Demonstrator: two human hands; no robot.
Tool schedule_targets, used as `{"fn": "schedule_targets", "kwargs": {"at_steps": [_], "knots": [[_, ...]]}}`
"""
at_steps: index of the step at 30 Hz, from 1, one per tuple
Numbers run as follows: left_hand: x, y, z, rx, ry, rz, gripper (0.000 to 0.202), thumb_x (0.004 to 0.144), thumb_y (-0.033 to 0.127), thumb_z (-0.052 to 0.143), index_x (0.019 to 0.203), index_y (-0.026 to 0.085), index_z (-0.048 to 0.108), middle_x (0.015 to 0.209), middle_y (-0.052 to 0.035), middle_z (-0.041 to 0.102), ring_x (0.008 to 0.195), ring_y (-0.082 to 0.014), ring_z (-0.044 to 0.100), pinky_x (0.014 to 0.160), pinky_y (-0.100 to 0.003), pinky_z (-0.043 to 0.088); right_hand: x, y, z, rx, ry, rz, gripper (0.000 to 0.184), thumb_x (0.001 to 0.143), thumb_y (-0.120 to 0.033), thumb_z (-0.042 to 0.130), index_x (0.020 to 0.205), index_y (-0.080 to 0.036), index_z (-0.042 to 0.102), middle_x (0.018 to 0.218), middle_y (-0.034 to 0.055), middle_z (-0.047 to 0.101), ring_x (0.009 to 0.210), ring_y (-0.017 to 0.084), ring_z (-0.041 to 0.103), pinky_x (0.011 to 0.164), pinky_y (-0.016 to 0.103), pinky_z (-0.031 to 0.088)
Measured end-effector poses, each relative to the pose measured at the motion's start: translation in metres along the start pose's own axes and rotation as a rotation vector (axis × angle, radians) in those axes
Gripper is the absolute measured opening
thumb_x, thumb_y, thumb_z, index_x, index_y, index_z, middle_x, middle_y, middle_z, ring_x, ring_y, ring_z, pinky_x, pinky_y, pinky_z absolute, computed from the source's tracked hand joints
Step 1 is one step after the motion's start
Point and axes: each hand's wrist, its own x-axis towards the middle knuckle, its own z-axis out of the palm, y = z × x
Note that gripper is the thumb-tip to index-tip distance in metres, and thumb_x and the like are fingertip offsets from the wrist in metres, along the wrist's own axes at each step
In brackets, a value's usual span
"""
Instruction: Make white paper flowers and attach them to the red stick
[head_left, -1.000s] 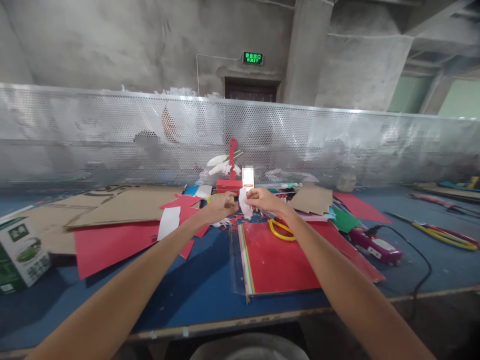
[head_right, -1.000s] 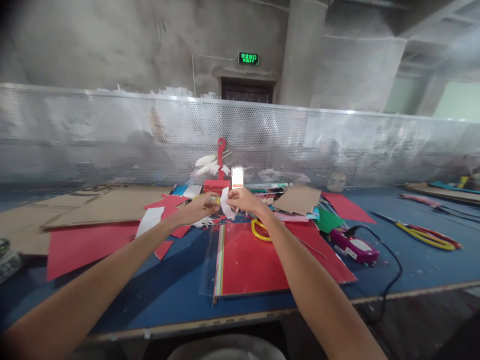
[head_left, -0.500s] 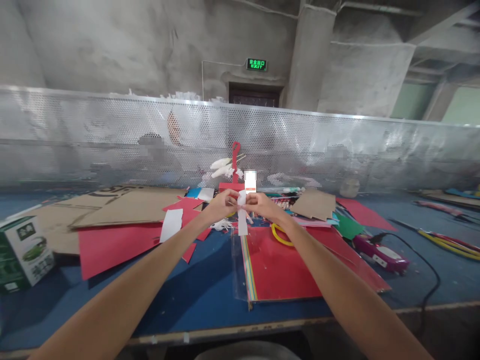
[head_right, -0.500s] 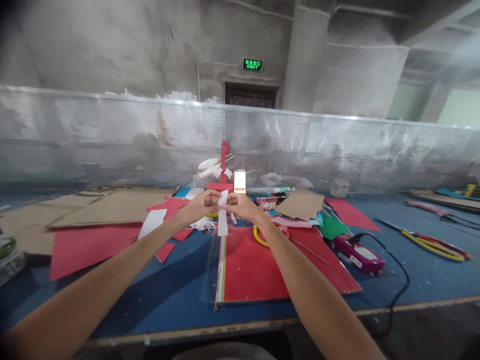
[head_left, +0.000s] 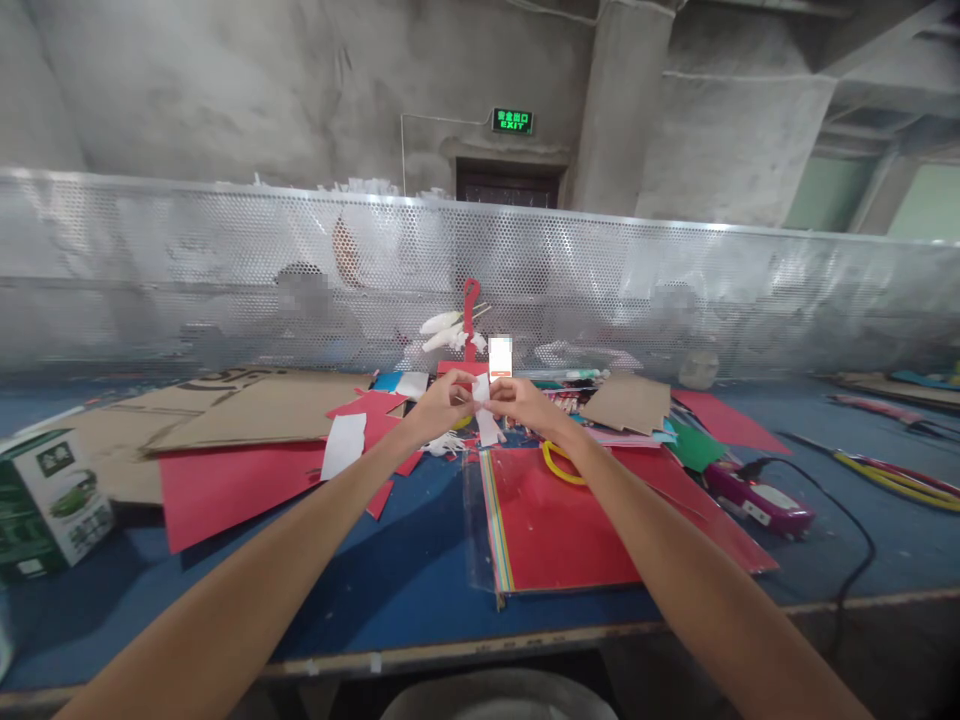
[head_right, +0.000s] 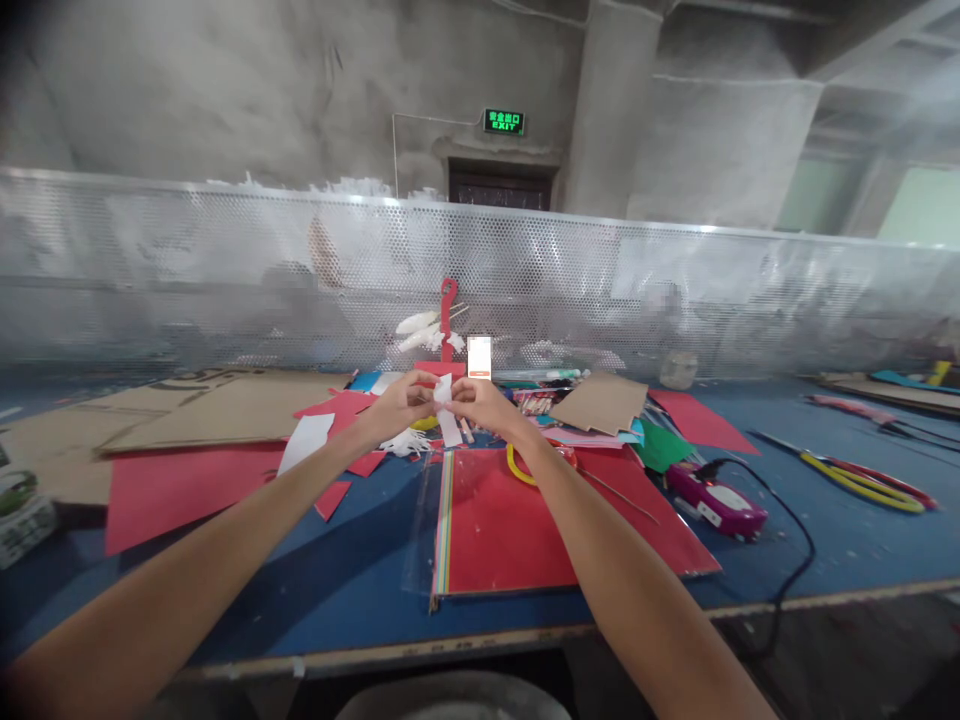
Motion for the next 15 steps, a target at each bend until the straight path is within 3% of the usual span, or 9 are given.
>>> {"fn": "schedule_targets", "kwargs": {"at_steps": [6,11,15], "knots": [[-0.002,0.002,0.003,0.151,0.012,0.053,0.034,0.078,0.033,0.064,0.107,0.019,0.053,0.079,-0.0024,0.064,0.073,-0.0183,0.063,0.067,-0.031,0.049,0.000,0.001,0.001,0.000,-0.002,0.010,0.016,0.079,-0.031,0.064,0.086,-0.017,0.058,0.064,-0.0005,0.059,0.052,0.010,0.052,0.047,0.020,0.040],[-0.003,0.000,0.002,0.365,0.076,0.140,0.028,0.085,0.035,0.055,0.108,0.019,0.052,0.092,-0.0063,0.064,0.078,-0.0190,0.062,0.071,-0.034,0.049,0.002,0.003,0.001,-0.004,0.014,0.022,0.016,0.078,-0.031,0.062,0.083,-0.017,0.058,0.064,-0.0004,0.058,0.053,0.011,0.052,0.046,0.021,0.038],[-0.013,0.031,0.009,0.570,0.129,0.313,0.023,0.091,0.035,0.044,0.103,0.019,0.055,0.100,-0.0089,0.064,0.088,-0.0207,0.060,0.075,-0.035,0.048,0.004,0.007,-0.002,-0.010,0.060,-0.014,0.020,0.075,-0.034,0.064,0.080,-0.016,0.057,0.063,-0.0019,0.056,0.051,0.010,0.049,0.048,0.021,0.038]]}}
